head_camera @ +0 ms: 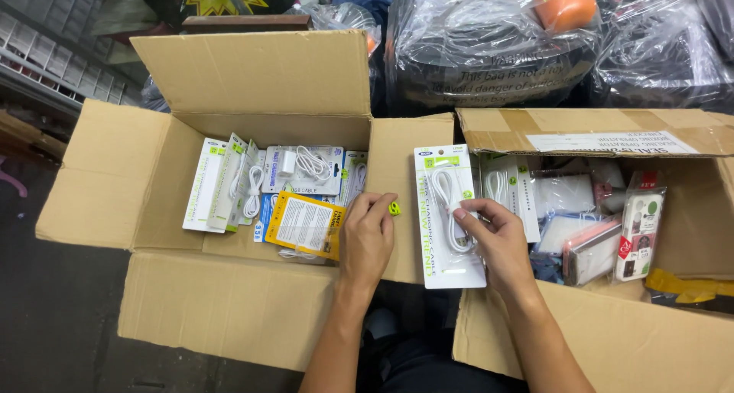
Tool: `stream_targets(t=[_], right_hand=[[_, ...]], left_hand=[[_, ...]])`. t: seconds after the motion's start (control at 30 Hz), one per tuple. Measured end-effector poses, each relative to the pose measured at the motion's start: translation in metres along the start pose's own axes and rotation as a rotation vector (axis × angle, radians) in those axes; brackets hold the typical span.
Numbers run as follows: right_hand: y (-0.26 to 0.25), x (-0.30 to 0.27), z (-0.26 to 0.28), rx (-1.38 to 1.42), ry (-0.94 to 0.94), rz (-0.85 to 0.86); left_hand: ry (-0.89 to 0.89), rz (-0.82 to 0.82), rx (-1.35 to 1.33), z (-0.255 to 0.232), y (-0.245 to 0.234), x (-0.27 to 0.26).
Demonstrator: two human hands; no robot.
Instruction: Unpacking and sorting charging cables and phone accessories from cardboard boxes in a storage area.
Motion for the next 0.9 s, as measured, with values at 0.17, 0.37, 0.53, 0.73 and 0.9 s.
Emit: stream_targets(t=[0.17,0.37,0.53,0.73,0.9], right_hand=[[0.002,0.002,0.002,-0.005,0.041,0.037],[0.014,0.000,0.006,-0.067,0.039,0.035],[0.034,-0.001,0.015,0.006,-0.051,0.028],[0.046,-0.005,0.036,-0.099,-0.243,-0.021],[0.061,-0.005,0.034,-0.151,-0.218,-0.041]], left_hand=[[-0.004,-0.029,-0.049,0.001,-0.001,0.001],[-0.111,-0.132,-0.133,0.001,-0.021,0.008],[-0.458,-0.016,-0.466,0.000,-0.017,0.009],[0.072,-0.133,-0.040,-0.045,-0.031,0.022],[-0.416,0.055,-0.599,-0.006,-0.015,0.017]])
Point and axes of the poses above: each hand's wrist, its own x-axis towards the middle knuckle, its own y-axis out of the palm, z = x × y, the point moved 4 cm from there along x, towards the middle knuckle, and after that the axes turned 13 degrees about -x, right-handed, at the moved point
